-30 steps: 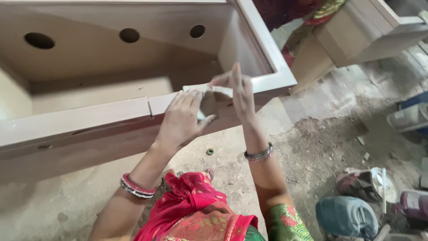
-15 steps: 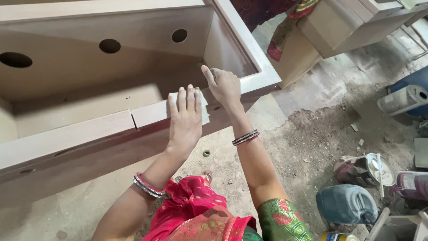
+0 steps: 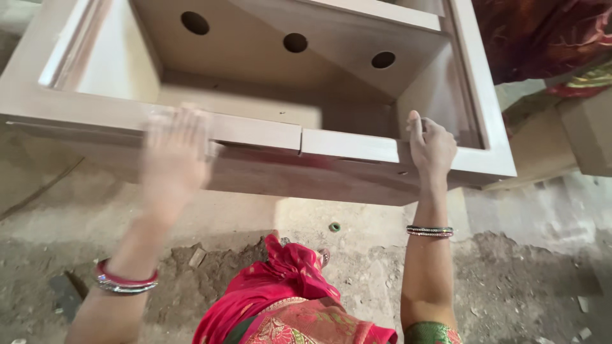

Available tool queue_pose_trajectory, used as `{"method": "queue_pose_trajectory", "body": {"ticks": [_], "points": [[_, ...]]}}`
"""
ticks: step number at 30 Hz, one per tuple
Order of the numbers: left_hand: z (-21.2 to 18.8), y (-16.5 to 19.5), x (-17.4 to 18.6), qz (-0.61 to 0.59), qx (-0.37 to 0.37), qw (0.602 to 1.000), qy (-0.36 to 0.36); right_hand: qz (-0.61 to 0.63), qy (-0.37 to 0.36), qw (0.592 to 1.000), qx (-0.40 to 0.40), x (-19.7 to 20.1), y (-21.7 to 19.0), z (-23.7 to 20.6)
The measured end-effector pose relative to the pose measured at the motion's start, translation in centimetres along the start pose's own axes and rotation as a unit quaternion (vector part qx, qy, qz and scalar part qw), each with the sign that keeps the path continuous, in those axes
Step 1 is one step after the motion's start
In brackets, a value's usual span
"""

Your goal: The person sands the edges and surfaces of a wooden cabinet using a sanding block. They move the block back and forth along the top edge and side panels, applying even pressure to smooth the wood.

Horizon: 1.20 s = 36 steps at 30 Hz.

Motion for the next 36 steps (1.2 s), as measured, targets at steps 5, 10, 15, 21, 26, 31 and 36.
{"method": "queue_pose_trajectory", "body": {"ticks": [5,10,15,21,26,31,36], "points": [[1.1,1.9,0.1,0.02,0.043,0.999,0.019,-0.04,0.0,0.999,-0.016,-1.0,1.1,0.4],[2.9,18.9,-2.0,-0.112,-0.155,0.976,0.106,-0.058,0.028,0.997,0.036,-0.8,1.6,1.0],[1.3,2.2,-1.9,-0.1,-0.012,0.99,0.096,-0.005,0.008,0.999,0.042,-1.3,1.4,1.5],[-0.1,-13.6,0.4,-0.091,0.187,0.978,0.014,-0.053,0.023,0.998,0.031,-1.7,1.3,1.4],[1.5,1.5,-1.3,-0.147,-0.025,0.985,0.09,-0.056,0.028,0.997,0.053,-1.7,2.0,1.8],[-1.3,-11.2,0.1,0.016,0.047,0.995,0.088,-0.057,0.019,0.997,0.048,-2.3,2.3,2.6],[-1.4,-18.6,0.6,-0.113,0.219,0.967,0.057,-0.077,0.047,0.995,0.048,-1.9,2.0,2.6]]}}
Point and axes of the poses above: each hand's wrist, its own z-axis towards the middle knuckle, its own x-axis out of the back of the hand, y = z × x, the point moved 9 cm from there along z, towards the middle knuckle, and after that the axes turned 7 degrees about -y, right-handed, at the moved point
